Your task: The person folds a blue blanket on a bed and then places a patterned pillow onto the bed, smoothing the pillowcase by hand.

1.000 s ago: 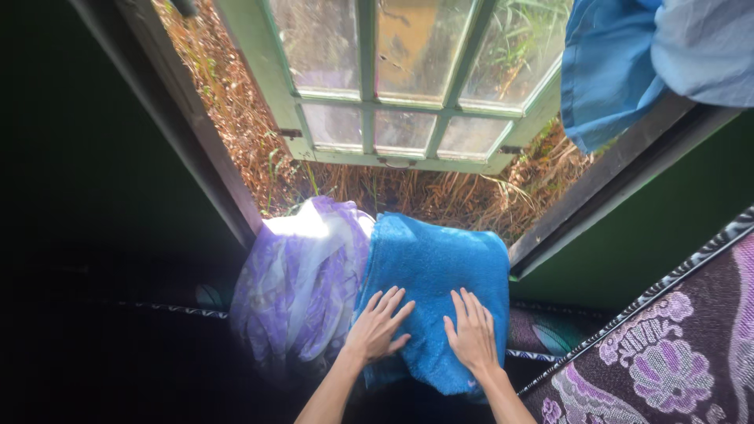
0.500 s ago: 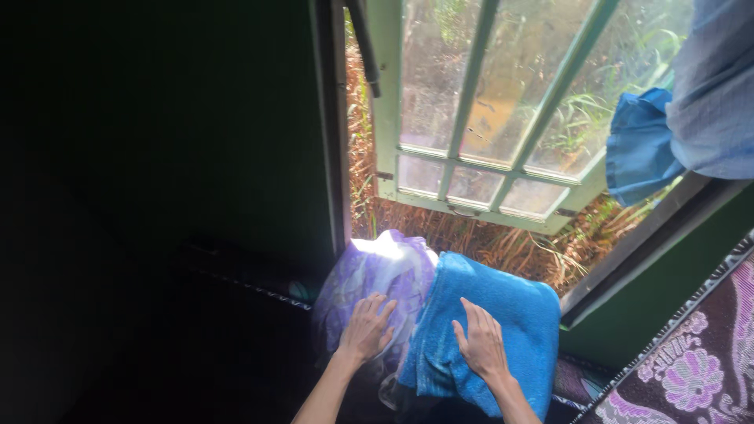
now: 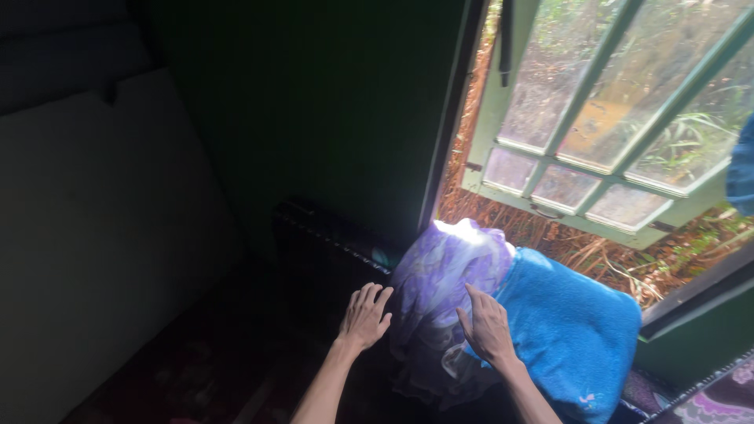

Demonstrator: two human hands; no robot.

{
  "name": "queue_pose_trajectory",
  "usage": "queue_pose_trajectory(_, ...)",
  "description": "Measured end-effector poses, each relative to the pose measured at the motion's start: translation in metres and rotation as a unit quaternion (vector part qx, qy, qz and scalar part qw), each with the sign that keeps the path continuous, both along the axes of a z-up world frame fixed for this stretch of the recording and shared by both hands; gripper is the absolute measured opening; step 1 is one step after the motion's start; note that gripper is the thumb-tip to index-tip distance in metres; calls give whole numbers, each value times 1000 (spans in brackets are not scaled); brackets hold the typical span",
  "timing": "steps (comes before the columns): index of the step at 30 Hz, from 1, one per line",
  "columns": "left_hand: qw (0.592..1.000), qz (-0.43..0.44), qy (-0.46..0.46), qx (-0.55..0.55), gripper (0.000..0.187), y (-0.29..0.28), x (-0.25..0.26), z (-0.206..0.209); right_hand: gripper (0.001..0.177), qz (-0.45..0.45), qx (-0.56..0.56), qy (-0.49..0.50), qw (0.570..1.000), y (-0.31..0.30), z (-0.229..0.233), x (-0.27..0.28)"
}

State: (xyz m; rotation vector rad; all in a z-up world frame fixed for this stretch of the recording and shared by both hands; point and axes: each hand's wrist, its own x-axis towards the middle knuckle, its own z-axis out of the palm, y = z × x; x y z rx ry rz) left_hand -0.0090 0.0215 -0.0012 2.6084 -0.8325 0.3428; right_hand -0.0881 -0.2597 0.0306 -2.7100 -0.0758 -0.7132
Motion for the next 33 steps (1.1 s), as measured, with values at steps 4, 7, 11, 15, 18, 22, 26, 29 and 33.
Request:
queue_pose_trajectory(4, 999, 41, -1, -18, 61, 41, -19, -4, 61, 27, -21, 6, 999, 33, 1, 1)
queue_pose_trajectory(7, 997, 76, 22, -20, 61, 71, -38, -7, 63, 70, -13, -8, 997, 59, -1, -4)
queue_pose_trajectory(11, 993, 109, 13, -45, 60, 112, -72, -12, 65, 101, -20, 22, 994, 97, -5, -10)
queue_pose_trajectory(15, 987, 150, 3, -63, 59, 146, -102, -18, 65, 148, -16, 41, 988, 127, -7, -17)
queue_pose_trajectory(18, 980, 185, -15, -74, 59, 169, -123, -22, 65, 179, -22, 39, 983, 148, -11, -13)
queue_pose_trajectory(22, 967, 238, -12, -85, 60, 194, -147, -21, 66, 204, -33, 54, 977, 173, -18, -1)
queue_pose_trajectory(26, 954, 290, -15, -74, 59, 215, -177, -23, 67, 252, -36, 57, 965, 198, -22, 3)
queue_pose_trajectory(29, 943, 324, -19, -78, 59, 221, -200, -27, 68, 282, -35, 67, 956, 212, -27, -2)
queue_pose_trajectory(33, 927, 362, -2, -102, 60, 228, -229, -33, 68, 330, -29, 57, 942, 231, -32, -9)
